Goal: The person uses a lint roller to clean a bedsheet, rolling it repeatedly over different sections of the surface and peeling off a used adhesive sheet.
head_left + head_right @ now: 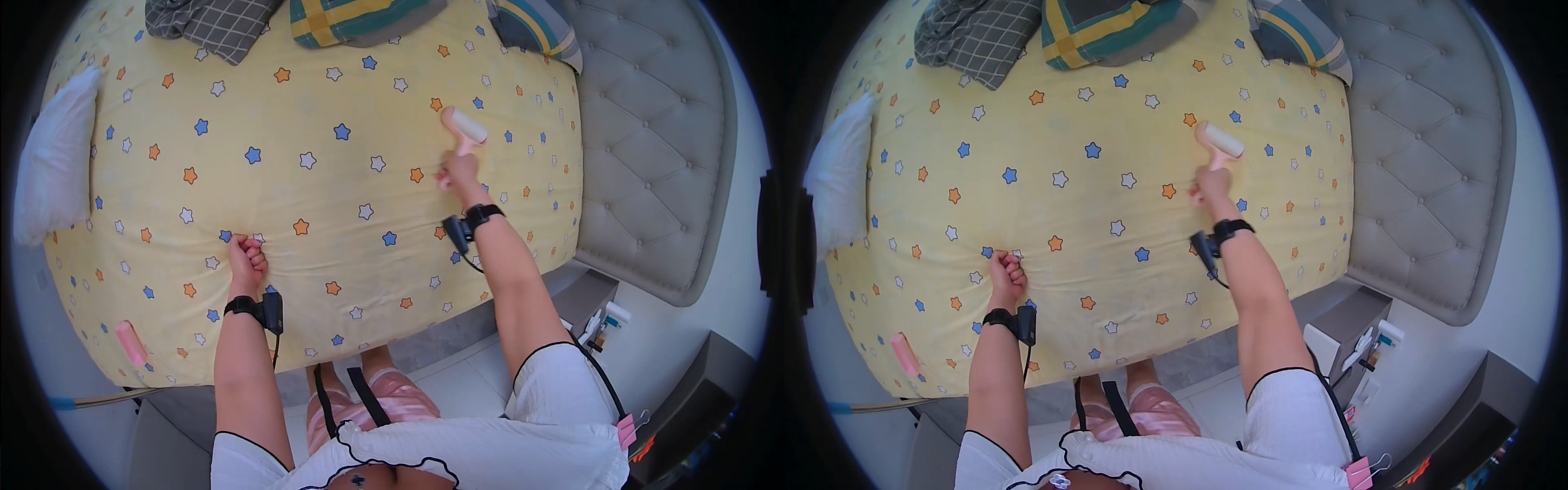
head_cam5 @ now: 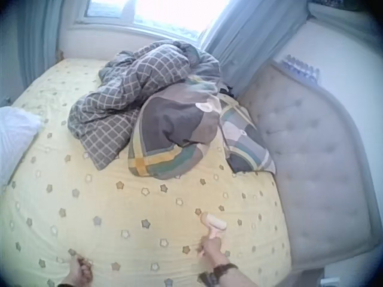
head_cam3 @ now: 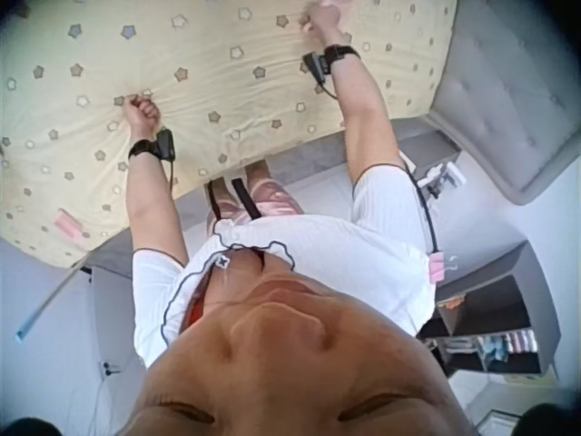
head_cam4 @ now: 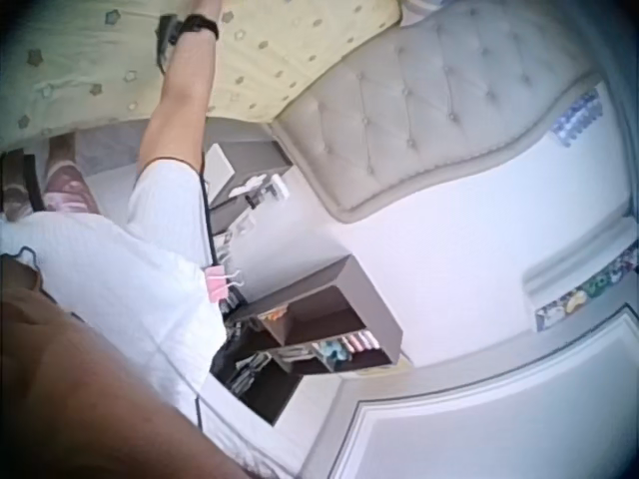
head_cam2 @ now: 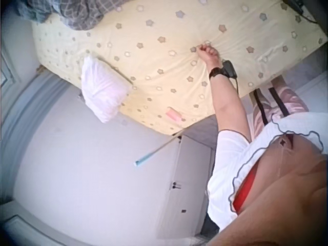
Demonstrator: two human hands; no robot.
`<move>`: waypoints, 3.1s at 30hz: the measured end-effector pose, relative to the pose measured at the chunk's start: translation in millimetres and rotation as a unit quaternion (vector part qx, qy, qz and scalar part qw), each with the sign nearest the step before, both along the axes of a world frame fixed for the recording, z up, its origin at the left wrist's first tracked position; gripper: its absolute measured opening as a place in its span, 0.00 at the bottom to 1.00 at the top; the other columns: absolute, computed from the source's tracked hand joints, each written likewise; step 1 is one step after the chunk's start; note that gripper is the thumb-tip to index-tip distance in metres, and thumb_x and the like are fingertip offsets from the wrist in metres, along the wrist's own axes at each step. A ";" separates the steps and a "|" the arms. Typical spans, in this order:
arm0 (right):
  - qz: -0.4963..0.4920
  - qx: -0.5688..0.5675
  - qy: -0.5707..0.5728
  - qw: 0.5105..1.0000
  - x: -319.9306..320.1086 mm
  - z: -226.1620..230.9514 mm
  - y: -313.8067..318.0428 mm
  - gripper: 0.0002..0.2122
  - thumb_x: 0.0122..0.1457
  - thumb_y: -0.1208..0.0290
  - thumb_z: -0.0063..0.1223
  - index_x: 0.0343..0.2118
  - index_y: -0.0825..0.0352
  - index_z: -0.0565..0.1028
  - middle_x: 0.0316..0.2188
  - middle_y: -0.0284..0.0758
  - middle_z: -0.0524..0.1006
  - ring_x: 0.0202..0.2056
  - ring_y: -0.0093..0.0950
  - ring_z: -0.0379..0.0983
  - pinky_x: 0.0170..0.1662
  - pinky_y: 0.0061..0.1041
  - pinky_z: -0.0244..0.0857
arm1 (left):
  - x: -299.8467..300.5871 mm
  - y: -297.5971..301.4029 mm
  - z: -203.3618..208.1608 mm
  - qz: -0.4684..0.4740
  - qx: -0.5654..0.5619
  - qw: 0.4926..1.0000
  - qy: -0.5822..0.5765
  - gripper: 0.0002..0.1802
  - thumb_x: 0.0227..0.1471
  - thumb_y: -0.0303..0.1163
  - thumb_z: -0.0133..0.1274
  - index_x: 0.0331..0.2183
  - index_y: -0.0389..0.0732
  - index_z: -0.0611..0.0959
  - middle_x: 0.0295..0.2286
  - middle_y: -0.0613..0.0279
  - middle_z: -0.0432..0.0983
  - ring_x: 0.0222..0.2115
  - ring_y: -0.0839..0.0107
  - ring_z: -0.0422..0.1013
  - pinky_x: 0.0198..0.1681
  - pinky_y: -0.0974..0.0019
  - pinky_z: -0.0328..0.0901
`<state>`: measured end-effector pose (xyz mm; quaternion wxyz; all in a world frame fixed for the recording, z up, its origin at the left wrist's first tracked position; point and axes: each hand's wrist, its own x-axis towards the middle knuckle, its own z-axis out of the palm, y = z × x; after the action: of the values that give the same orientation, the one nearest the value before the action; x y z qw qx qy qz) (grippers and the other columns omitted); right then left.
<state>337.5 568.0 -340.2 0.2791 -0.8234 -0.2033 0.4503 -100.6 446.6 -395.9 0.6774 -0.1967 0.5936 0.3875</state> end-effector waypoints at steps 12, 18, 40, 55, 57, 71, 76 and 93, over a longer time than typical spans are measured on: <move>-0.281 -0.161 0.294 0.899 -273.3 67.9 -302.2 0.18 0.57 0.75 0.46 0.50 0.59 0.59 0.15 0.32 0.66 0.10 0.24 0.61 0.10 0.26 0.55 | -13.9 -6.2 -6.0 0.004 -0.007 1.000 -0.009 0.18 0.48 0.42 0.42 0.12 0.46 0.68 0.06 0.77 0.46 0.06 0.80 0.41 0.08 0.74 0.37; -0.294 0.056 0.238 0.924 2.9 -25.0 -139.1 0.07 0.55 0.76 0.38 0.21 0.63 0.59 0.13 0.29 0.59 0.13 0.23 0.56 0.16 0.22 0.54 | -4.9 0.0 -2.7 0.004 -0.010 1.000 0.000 0.19 0.48 0.41 0.41 0.11 0.46 0.68 0.06 0.77 0.46 0.06 0.80 0.40 0.08 0.74 0.37; -0.004 -0.041 -0.009 0.999 16.2 1.5 -102.6 0.18 0.62 0.57 0.33 0.20 0.63 0.65 0.11 0.32 0.65 0.12 0.26 0.64 0.13 0.27 0.59 | -3.2 1.0 -0.1 0.000 -0.003 1.000 0.002 0.17 0.48 0.40 0.42 0.13 0.46 0.68 0.06 0.78 0.46 0.06 0.81 0.41 0.08 0.76 0.38; -0.196 -0.122 0.141 0.963 -258.4 46.6 -340.3 0.08 0.61 0.67 0.44 0.37 0.62 0.60 0.09 0.31 0.65 0.08 0.23 0.62 0.10 0.27 0.55 | -9.6 -5.5 -4.4 -0.009 -0.005 1.000 0.011 0.18 0.49 0.42 0.41 0.13 0.46 0.69 0.07 0.77 0.47 0.06 0.81 0.41 0.08 0.75 0.38; -0.288 0.069 0.199 0.934 -188.6 33.6 -246.8 0.09 0.62 0.67 0.44 0.35 0.61 0.57 0.12 0.31 0.63 0.09 0.24 0.61 0.11 0.25 0.55 | -16.1 -6.9 -5.6 -0.005 -0.008 1.000 0.013 0.17 0.49 0.42 0.41 0.14 0.46 0.69 0.07 0.77 0.48 0.06 0.81 0.41 0.08 0.75 0.38; -0.307 -0.170 0.254 0.901 -316.4 60.1 -345.1 0.04 0.56 0.75 0.47 0.28 0.68 0.67 0.13 0.35 0.69 0.14 0.27 0.68 0.15 0.28 0.61 | -8.0 1.2 -0.7 -0.006 -0.012 1.000 -0.014 0.16 0.49 0.41 0.41 0.14 0.47 0.68 0.07 0.78 0.46 0.06 0.81 0.41 0.07 0.76 0.37; -0.381 -0.003 0.271 0.884 -145.5 -15.9 -297.3 0.03 0.57 0.74 0.41 0.29 0.67 0.67 0.17 0.34 0.68 0.18 0.28 0.67 0.20 0.29 0.64 | -19.3 -5.4 0.3 -0.006 -0.021 1.000 0.001 0.16 0.48 0.40 0.42 0.13 0.47 0.68 0.06 0.78 0.46 0.06 0.81 0.41 0.07 0.76 0.38; -0.420 -0.091 0.349 0.833 -234.9 49.6 -325.4 0.04 0.50 0.80 0.46 0.29 0.68 0.66 0.14 0.36 0.68 0.18 0.32 0.69 0.20 0.33 0.66 | -21.7 -3.3 -10.8 -0.010 -0.017 1.000 -0.011 0.16 0.48 0.41 0.41 0.14 0.48 0.68 0.06 0.79 0.47 0.06 0.82 0.41 0.07 0.77 0.38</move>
<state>102.6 242.6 -290.6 0.4175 -0.6390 0.3152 0.5639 -122.4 443.3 -406.8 0.6840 -0.2067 0.5949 0.3682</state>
